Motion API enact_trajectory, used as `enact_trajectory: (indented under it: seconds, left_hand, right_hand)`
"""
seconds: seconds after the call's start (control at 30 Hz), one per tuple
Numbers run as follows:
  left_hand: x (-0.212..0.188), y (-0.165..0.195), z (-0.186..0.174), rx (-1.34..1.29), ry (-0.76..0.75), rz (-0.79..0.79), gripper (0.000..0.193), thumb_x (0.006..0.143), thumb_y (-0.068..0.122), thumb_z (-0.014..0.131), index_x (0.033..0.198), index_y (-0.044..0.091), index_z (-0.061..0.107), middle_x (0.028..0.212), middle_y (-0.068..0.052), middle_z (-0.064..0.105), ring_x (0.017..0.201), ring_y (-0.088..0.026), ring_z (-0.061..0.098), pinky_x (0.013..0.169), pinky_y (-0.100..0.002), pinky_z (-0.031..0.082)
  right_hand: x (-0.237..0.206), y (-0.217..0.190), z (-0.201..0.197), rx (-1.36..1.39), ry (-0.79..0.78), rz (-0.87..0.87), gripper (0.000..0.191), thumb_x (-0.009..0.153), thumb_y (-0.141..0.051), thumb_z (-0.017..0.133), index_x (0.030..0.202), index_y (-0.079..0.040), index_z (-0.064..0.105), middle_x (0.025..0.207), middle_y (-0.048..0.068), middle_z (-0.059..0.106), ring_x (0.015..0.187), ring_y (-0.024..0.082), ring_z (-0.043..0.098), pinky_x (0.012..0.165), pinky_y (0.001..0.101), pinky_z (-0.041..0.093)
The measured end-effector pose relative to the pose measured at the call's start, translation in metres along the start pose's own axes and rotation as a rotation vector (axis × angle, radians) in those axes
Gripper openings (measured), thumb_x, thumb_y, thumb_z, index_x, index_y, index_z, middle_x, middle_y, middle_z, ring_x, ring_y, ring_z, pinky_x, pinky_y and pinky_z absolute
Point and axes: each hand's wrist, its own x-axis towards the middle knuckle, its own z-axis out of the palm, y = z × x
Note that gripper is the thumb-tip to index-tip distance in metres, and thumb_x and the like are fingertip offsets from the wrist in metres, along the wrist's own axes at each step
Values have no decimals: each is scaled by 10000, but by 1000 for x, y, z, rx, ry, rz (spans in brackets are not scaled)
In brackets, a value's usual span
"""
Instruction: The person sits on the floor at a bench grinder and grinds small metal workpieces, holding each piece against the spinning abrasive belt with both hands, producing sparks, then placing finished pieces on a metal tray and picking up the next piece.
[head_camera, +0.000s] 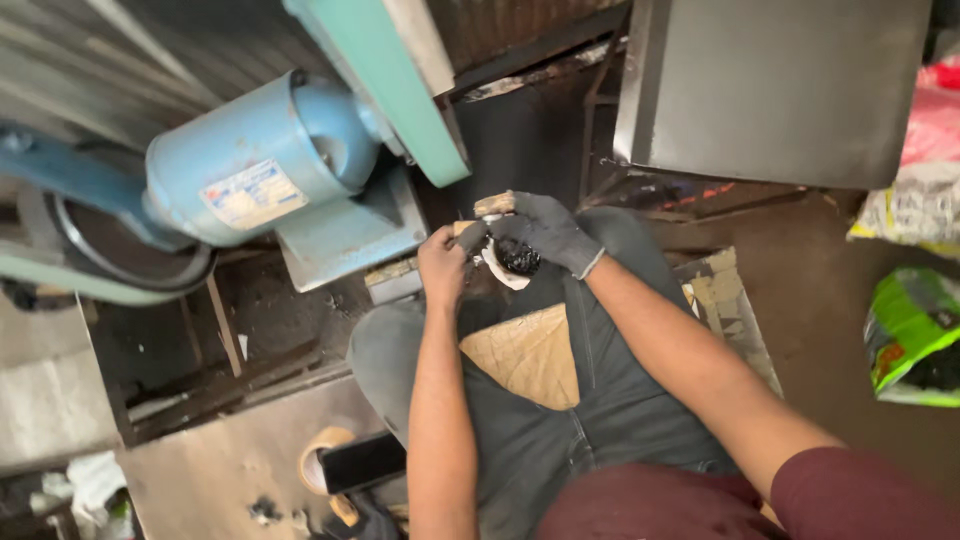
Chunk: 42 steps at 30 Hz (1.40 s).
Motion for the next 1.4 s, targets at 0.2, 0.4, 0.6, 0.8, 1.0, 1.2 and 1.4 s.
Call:
enact_trajectory:
  seconds: [0.2, 0.4, 0.6, 0.8, 1.0, 1.2, 1.4]
  left_hand:
    - [21, -31, 32, -369, -110, 69, 585, 972, 342, 544, 1465, 27, 511, 1533, -130, 502, 1440, -229, 443, 1186, -364, 306]
    - [35, -21, 42, -1049, -389, -45, 735, 997, 406, 499, 1587, 1, 332, 1656, -127, 353, 1556, -259, 286, 1267, -420, 200]
    - [4, -6, 23, -574, -160, 119, 450, 1003, 202, 578, 1395, -20, 561, 1338, -171, 663, 1260, -292, 629, 1043, -434, 470]
    - [-11, 5, 4, 337, 156, 515, 371, 813, -41, 650, 1181, 1, 655, 1073, -252, 710, 1014, -414, 680, 844, -434, 540]
    - [4, -1, 7, 306, 171, 311, 195, 864, 69, 737, 1055, 37, 724, 906, -210, 727, 820, -387, 716, 735, -413, 551]
    - [19, 1, 23, 63, 288, 254, 219, 874, 151, 708, 1038, 7, 687, 818, -167, 741, 725, -231, 722, 681, -352, 547]
    - [36, 5, 19, 145, 317, 274, 173, 829, 21, 659, 991, -34, 683, 791, -174, 701, 678, -176, 647, 676, -344, 524]
  right_hand:
    - [36, 28, 6, 392, 313, 315, 259, 1031, -245, 641, 1196, -52, 692, 938, -7, 682, 749, 73, 590, 620, 232, 469]
    - [64, 16, 14, 619, 381, 272, 266, 999, -186, 634, 1237, -68, 633, 1049, -7, 707, 890, 71, 673, 749, 243, 558]
    - [18, 11, 3, 323, 205, 214, 353, 952, -202, 707, 1268, -55, 647, 1110, 7, 738, 952, 103, 685, 783, 276, 549]
    - [-9, 7, 12, -815, -71, 172, 408, 931, -386, 739, 1118, -23, 714, 995, 136, 742, 906, 241, 715, 812, 374, 547]
    - [-2, 9, 8, -552, 15, 95, 393, 961, -376, 678, 1162, -38, 684, 1034, 143, 740, 946, 273, 727, 834, 369, 536]
    - [38, 17, 8, -534, 98, -69, 360, 1001, -318, 640, 1220, -33, 662, 1108, 140, 742, 1020, 265, 716, 851, 362, 549]
    - [50, 15, 24, -374, 165, 425, 385, 929, -331, 645, 1176, -36, 662, 850, 157, 747, 734, 272, 726, 656, 370, 547]
